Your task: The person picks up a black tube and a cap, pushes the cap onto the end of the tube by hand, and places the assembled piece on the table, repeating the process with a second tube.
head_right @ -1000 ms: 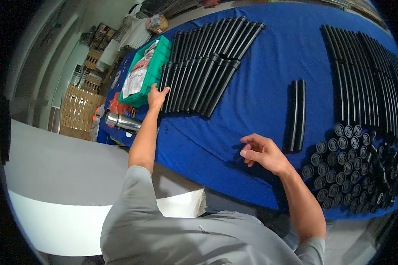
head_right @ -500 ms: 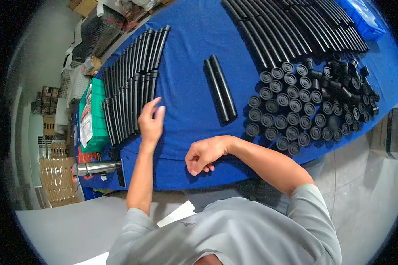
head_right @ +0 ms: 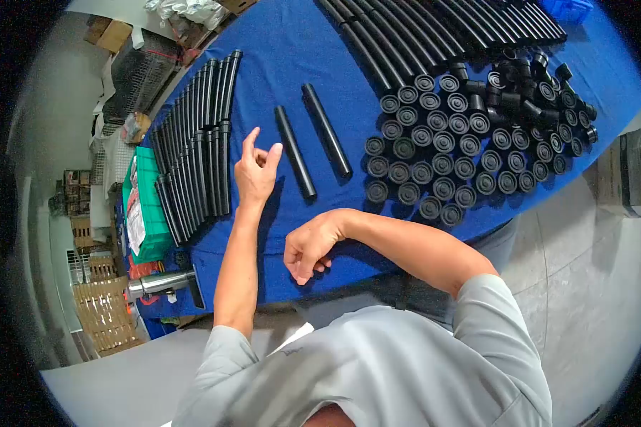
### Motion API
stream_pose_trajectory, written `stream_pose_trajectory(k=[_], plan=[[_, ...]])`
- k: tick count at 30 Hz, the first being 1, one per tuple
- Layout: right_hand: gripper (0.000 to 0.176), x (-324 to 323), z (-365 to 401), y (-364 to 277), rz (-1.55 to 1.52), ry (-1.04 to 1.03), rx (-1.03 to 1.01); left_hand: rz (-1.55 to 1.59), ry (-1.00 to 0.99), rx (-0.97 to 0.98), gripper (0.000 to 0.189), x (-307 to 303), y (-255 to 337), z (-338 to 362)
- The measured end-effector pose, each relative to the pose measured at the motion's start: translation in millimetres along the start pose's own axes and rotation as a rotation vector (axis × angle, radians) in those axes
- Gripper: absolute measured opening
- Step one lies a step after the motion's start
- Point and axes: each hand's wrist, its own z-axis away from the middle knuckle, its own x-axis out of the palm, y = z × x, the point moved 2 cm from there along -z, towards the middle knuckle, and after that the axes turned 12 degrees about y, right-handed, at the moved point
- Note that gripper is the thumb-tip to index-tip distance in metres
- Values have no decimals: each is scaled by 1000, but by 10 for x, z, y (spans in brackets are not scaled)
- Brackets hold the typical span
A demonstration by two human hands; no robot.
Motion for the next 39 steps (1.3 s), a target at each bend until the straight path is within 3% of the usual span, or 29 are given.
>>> stream_pose_trajectory(k=[1,2,5,7,8,11,12,14,15,16,19,22,29,30,33,35,39], plan=[[26,-7,1,-6,4,3,-4,-96,-71,-113,61,-68,23,10],[26,-7,3,-5,8,6,-6,-102,-84,-106,71,-49,-13,70],[25,-37,2,4,33,23,7,-98,-117,-109,67,51,-121,255],[25,-36,17,-36,100,57,64,0,5,-112,49,74,-144,306],[21,-7,-3,-29,280,163,-75,7,2,-115,45,83,-170,331],[17,261,287,-325,711,791,-406,87,29,-61,36,118,-239,335],[15,350,492,-544,738,865,-244,93,29,-70,34,111,-226,341],[20,382,837,-660,1047,1075,-264,87,18,-106,33,51,-181,320],[31,347,1008,-719,1237,1133,-199,76,2,-130,32,52,-180,327],[42,325,1147,-843,1409,1119,-57,93,92,-65,30,126,-259,352],[44,242,1420,-783,1579,1046,280,92,60,-134,32,96,-260,355],[42,169,1510,-600,1660,918,356,69,37,-174,33,66,-233,360],[39,234,1398,-657,1587,943,250,-73,-17,-113,30,-333,-142,736],[41,275,1335,-742,1545,1004,149,-99,-23,-136,27,-464,-129,877],[45,321,1089,-702,960,1160,92,-119,94,-121,30,-772,-183,1353],[43,301,806,-638,977,1125,-40,-165,124,-226,31,-916,-237,1573],[37,-138,238,-368,1164,1124,-89,-180,275,-143,29,-916,-291,1710]])
